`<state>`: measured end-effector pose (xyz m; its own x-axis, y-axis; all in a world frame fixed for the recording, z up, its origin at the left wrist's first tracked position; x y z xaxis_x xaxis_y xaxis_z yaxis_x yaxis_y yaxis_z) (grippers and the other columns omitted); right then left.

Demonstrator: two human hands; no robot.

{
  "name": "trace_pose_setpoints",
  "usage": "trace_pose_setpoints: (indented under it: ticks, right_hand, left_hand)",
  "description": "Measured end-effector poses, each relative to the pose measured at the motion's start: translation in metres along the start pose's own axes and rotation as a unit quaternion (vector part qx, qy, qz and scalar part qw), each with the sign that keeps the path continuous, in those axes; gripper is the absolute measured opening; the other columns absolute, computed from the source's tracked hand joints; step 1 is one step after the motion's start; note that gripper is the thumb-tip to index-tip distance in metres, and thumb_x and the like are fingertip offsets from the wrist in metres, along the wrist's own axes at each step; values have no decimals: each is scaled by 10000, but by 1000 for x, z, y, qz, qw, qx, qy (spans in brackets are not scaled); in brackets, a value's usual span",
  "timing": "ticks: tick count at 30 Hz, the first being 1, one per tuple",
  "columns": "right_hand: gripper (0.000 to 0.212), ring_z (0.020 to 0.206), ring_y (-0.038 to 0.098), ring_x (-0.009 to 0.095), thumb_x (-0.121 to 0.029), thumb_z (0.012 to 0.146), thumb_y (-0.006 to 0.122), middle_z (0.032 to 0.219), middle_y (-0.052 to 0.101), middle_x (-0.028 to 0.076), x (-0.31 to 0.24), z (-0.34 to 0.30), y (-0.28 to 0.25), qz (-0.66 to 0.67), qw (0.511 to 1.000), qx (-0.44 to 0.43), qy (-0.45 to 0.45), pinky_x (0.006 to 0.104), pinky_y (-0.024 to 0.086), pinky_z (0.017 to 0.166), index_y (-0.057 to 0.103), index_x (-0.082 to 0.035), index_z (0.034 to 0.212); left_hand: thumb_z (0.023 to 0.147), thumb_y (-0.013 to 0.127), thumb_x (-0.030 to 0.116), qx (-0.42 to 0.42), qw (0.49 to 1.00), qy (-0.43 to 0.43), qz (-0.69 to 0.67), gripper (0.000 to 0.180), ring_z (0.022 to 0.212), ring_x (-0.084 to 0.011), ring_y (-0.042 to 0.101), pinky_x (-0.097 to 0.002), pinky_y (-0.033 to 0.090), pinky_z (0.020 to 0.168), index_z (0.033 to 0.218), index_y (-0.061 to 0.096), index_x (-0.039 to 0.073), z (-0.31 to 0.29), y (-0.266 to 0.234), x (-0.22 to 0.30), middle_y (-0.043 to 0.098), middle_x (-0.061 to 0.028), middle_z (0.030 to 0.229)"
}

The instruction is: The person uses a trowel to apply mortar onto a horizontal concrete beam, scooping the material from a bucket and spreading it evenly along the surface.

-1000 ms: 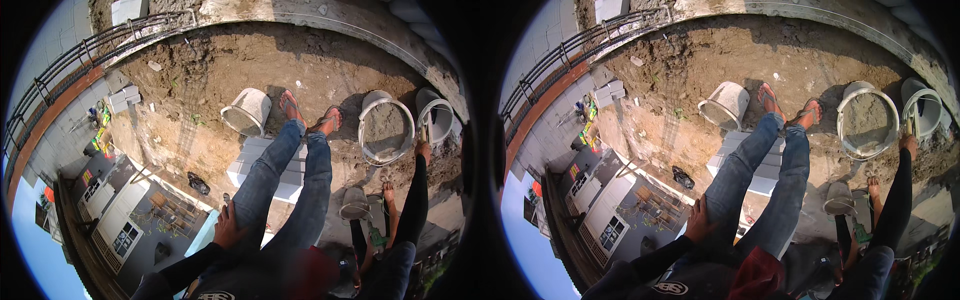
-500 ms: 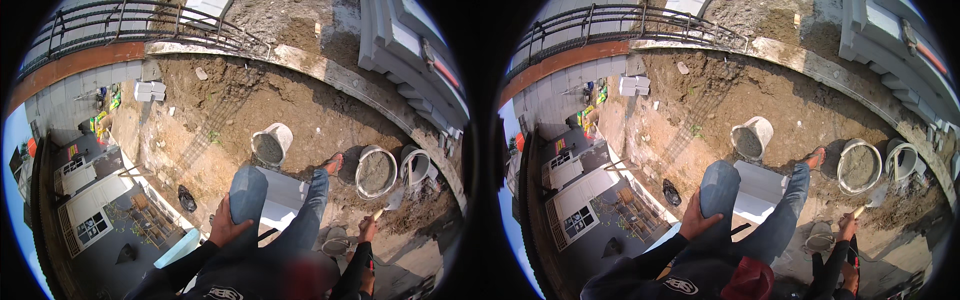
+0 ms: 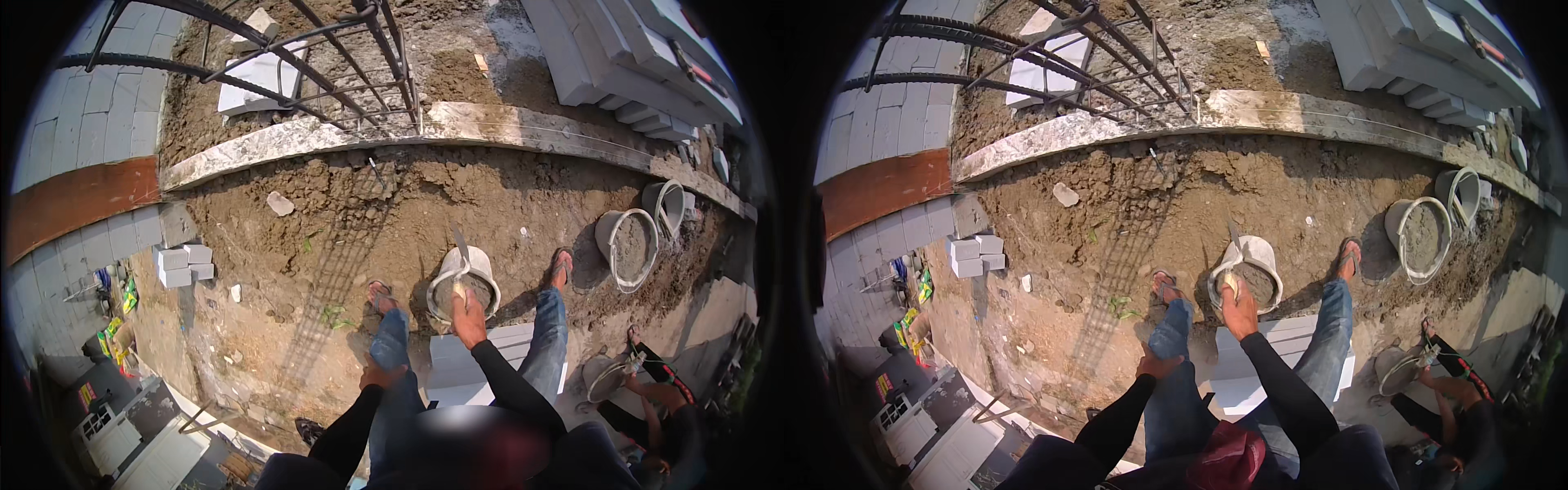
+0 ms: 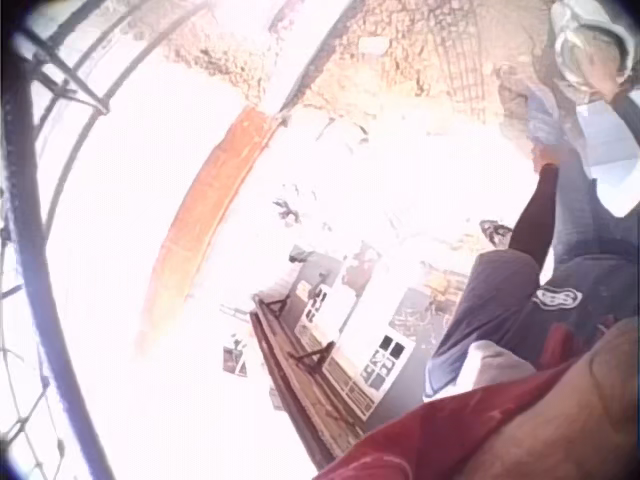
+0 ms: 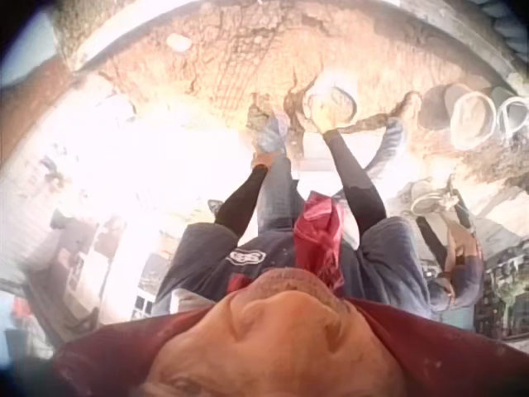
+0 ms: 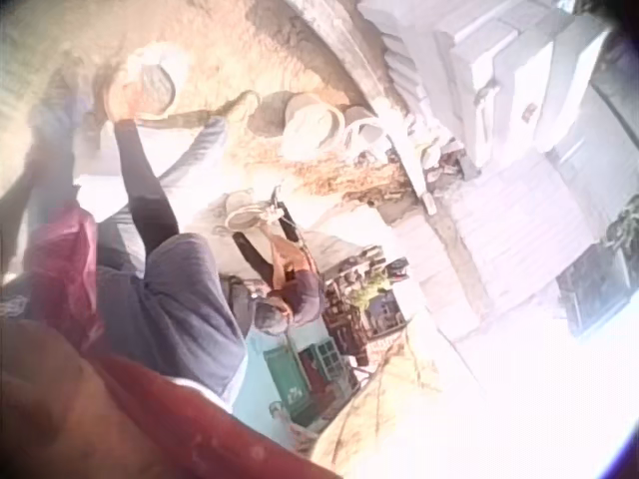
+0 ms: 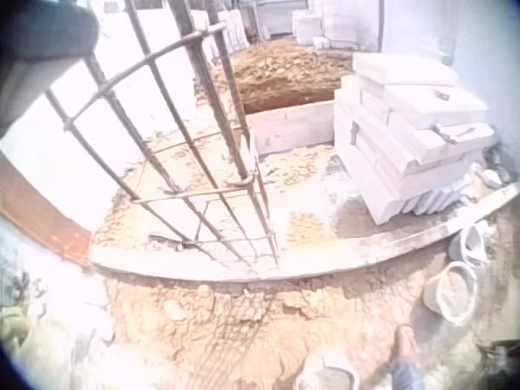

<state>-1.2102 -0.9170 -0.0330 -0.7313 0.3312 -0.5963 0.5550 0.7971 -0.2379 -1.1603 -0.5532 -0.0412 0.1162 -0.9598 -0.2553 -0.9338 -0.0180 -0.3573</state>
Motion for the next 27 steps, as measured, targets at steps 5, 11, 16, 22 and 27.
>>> trace_pose_setpoints:
  ticks: [5, 11, 16, 22, 27]
  right_hand:
    - [557, 1147, 590, 529, -446, 1044, 483, 1204, 639, 341, -68, 78, 116, -46, 991, 89, -85, 535, 460, 962, 535, 39, 1314]
    - [526, 802, 629, 386, -419, 1055, 473, 978, 635, 259, -161, 237, 137, -20, 991, 124, -49, 546, 474, 685, 505, 46, 1299]
    - [448, 546, 522, 227, -457, 1055, 501, 685, 537, 118, -212, 279, 148, 86, 995, 14, 56, 437, 414, 467, 576, -17, 1006]
    - [464, 594, 588, 242, -467, 1034, 550, 778, 672, 133, -195, 272, 96, -130, 990, -23, 50, 403, 483, 526, 650, -34, 899]
    - [356, 585, 554, 211, -385, 1054, 503, 733, 561, 102, -209, 274, 120, -133, 989, -48, 44, 395, 437, 483, 558, -67, 1204]
  left_hand:
    - [639, 834, 639, 114, 992, -42, 31, 1265, 1225, -410, 623, -512, 524, 995, 1609, 221, 103, 21, -4, -44, 507, -260, 1470]
    - [634, 815, 572, 156, 984, -25, -77, 1091, 1224, -370, 613, -550, 512, 960, 1526, 389, 111, 40, -11, -63, 559, -175, 1411]
    - [639, 806, 561, 184, 980, -15, -70, 1055, 1212, -358, 617, -527, 521, 952, 1502, 413, 99, 42, -12, -60, 564, -179, 1403]
    - [660, 780, 557, 180, 982, -29, -41, 1004, 1195, -370, 614, -524, 517, 949, 1483, 428, 101, 36, -31, -54, 560, -180, 1401]
    - [667, 769, 550, 214, 977, -13, -6, 977, 1175, -369, 616, -515, 515, 945, 1469, 434, 102, 34, -24, -42, 561, -169, 1380]
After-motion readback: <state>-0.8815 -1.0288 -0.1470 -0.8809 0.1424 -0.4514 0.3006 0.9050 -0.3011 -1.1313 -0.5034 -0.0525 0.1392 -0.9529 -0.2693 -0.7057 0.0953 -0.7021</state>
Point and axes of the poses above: each hand's wrist, its own z-axis towards the middle knuckle, its own y-axis out of the palm, x = y × z, the point moved 8 cm from there along z, towards the middle knuckle
